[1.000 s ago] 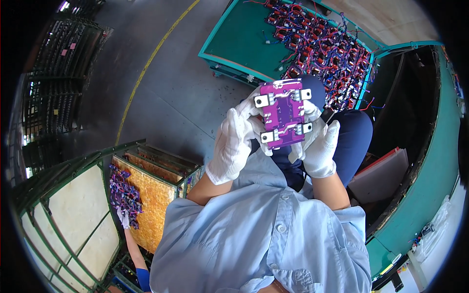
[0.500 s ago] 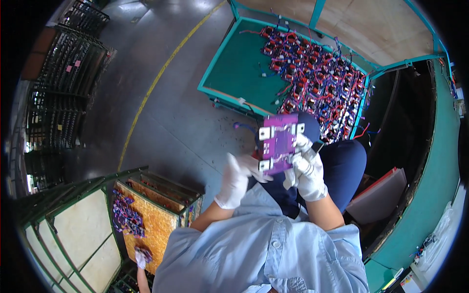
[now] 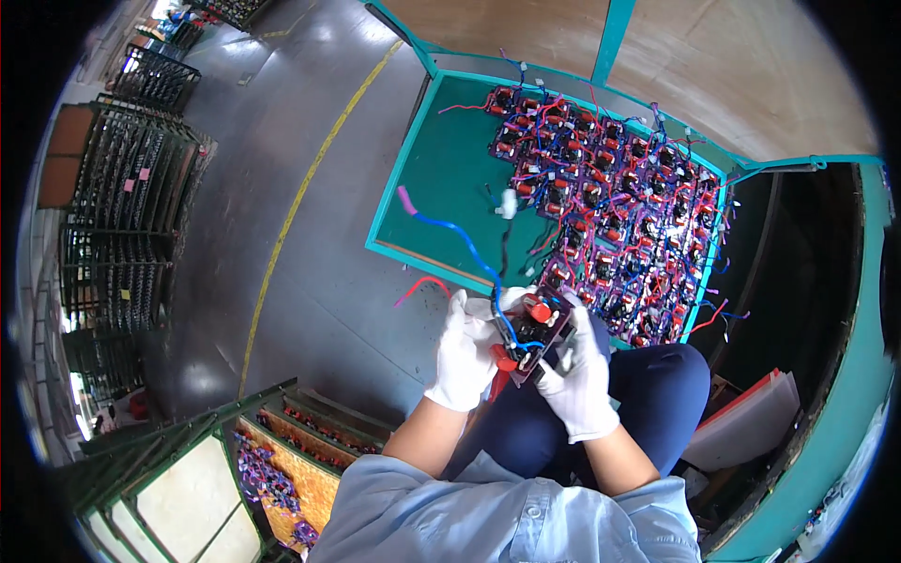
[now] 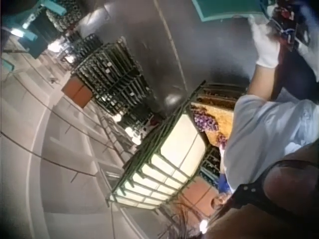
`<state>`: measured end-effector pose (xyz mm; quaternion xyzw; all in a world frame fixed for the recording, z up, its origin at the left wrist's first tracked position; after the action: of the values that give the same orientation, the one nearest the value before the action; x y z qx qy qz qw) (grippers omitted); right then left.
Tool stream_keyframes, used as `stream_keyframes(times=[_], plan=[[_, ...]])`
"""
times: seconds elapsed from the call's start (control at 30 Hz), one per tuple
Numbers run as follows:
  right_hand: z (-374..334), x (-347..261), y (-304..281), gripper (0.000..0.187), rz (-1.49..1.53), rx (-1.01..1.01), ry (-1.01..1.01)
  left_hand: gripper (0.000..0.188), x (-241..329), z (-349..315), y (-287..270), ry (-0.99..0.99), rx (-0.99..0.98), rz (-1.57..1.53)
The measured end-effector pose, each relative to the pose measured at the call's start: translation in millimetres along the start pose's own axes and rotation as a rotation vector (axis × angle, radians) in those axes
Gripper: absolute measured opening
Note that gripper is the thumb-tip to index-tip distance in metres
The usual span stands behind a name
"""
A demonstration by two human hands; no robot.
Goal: The person assembles electronic components by attaching wires to circuit boards and inspecting the circuit boards by hand.
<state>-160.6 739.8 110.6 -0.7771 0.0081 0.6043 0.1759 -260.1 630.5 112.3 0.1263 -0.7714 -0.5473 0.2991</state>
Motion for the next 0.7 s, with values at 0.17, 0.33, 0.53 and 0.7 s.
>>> stream_keyframes(times=[0.17,0.33,0.53,0.7], plan=[[4.9,0.4,-67.4,0.044,0.394,0.096,0.222,0.040,35.9,70.0,-28.3,0.263,0.150,-0.179],[-9.7,28.7,-124.4,0.042,0.471,0.335,0.320,0.040,94.1,176.2,-103.2,0.517,0.357,0.240],[0.0,50.6,-133.4,0.045,0.470,0.429,0.347,0.038,114.9,303.8,-139.8,0.632,0.424,1.147],[2.2,61.1,-144.7,0.051,0.501,0.444,0.415,0.022,107.8,346.4,-221.6,0.533,0.341,2.234]])
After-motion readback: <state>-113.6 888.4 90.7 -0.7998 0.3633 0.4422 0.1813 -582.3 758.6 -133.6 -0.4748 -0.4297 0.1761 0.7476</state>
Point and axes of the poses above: each hand's wrist, its own z-axis towards the middle knuckle, its own y-axis out of the palm, x = y × z, the point moved 1 cm from there along z, towards the middle knuckle, and after that the axes turned 14 degrees about -x, right-handed, at the moved point
